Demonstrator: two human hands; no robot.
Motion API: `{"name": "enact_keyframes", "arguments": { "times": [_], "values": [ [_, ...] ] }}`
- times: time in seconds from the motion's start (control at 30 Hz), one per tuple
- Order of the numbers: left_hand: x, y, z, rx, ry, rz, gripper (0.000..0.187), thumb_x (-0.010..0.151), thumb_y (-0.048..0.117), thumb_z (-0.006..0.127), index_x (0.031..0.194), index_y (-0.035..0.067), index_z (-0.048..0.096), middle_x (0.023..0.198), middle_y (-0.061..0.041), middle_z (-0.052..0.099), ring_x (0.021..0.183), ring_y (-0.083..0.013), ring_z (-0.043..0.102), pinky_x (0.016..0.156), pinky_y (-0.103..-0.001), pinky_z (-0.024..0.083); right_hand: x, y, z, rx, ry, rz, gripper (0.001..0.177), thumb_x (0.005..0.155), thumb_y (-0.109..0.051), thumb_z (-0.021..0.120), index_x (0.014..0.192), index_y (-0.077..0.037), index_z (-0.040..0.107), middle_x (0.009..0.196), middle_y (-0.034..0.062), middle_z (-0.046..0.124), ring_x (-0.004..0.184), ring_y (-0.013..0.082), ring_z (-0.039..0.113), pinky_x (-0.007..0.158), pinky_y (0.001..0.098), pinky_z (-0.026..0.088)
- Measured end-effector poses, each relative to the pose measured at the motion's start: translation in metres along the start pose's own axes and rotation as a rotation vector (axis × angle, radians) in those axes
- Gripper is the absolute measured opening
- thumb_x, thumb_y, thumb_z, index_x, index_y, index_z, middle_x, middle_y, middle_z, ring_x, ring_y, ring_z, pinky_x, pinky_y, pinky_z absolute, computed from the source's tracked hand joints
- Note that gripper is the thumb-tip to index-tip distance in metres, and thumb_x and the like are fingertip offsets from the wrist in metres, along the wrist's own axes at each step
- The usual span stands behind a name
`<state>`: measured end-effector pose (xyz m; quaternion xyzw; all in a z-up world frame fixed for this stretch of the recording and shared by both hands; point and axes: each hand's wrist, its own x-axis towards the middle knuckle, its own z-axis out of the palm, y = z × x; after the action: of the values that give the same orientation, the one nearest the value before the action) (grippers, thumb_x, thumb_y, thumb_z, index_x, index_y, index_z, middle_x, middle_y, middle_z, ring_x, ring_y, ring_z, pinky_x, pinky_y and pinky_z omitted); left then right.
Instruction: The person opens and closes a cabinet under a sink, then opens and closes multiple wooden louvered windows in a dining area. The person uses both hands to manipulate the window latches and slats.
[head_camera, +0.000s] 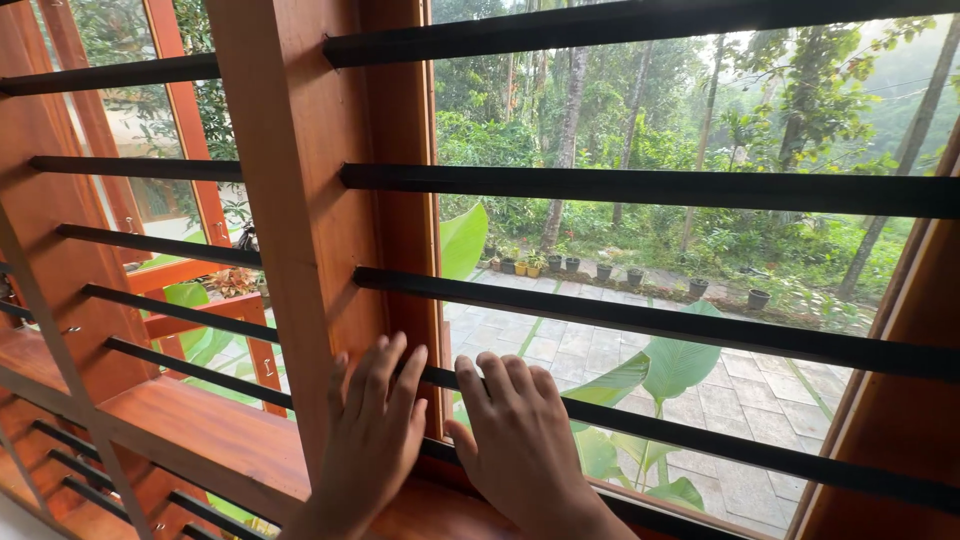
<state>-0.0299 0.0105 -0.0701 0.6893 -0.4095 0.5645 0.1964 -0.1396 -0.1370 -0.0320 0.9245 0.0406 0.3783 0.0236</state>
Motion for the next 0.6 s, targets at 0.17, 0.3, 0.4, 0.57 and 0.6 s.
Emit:
{"name": "enact_keyframes", "arguments": {
  "times": [0.17,0.3,0.4,0.57,0.6],
  "values": [
    [-0.032,0.015,0.022,-0.244,-0.110,-0.222,0.032,0.085,0.017,0.074,0.113,0.007,0.062,0.114,-0.013,0.064,0.111,-0.0322,0.063,0.097,-0.046,0.049,-0.004,0.017,0.000,-0.038,0.204,-0.031,0.069,0.094,-0.049,0.060,0.140,0.001,0.050,0.145,0.0232,0.050,0.143,0.0371,0.037,0.113,0.0525,0.027],
    [-0.041,0.018,0.047,-0.286,-0.157,-0.228,0.050,0.086,0.023,0.069,0.127,-0.002,0.059,0.127,-0.022,0.061,0.123,-0.0397,0.058,0.104,-0.048,0.045,-0.001,0.032,0.002,-0.106,0.117,-0.029,0.075,0.100,-0.059,0.047,0.146,0.000,0.045,0.156,0.0196,0.042,0.149,0.0328,0.029,0.120,0.0521,0.015],
    [-0.040,0.021,0.059,-0.281,-0.199,-0.278,0.066,0.085,0.030,0.069,0.136,-0.007,0.052,0.140,-0.027,0.054,0.131,-0.0428,0.050,0.108,-0.049,0.040,0.004,0.033,0.002,-0.143,0.032,-0.009,0.081,0.101,-0.065,0.039,0.146,0.002,0.043,0.156,0.0208,0.038,0.152,0.0355,0.027,0.122,0.0541,0.013],
    [-0.032,0.024,0.068,-0.333,-0.240,-0.273,0.074,0.085,0.034,0.068,0.143,-0.007,0.045,0.151,-0.025,0.047,0.142,-0.0365,0.043,0.116,-0.049,0.031,0.022,0.033,-0.008,-0.119,-0.245,0.145,0.091,0.097,-0.072,0.033,0.150,0.001,0.035,0.161,0.0217,0.034,0.152,0.0382,0.023,0.119,0.0502,0.011],
    [-0.028,0.023,0.072,-0.335,-0.325,-0.315,0.075,0.085,0.036,0.068,0.146,-0.003,0.045,0.153,-0.022,0.045,0.143,-0.0350,0.041,0.117,-0.048,0.030,0.026,0.035,-0.012,-0.121,-0.294,0.169,0.092,0.096,-0.073,0.032,0.150,0.001,0.034,0.162,0.0222,0.033,0.153,0.0387,0.022,0.119,0.0497,0.012]
  ]
}}
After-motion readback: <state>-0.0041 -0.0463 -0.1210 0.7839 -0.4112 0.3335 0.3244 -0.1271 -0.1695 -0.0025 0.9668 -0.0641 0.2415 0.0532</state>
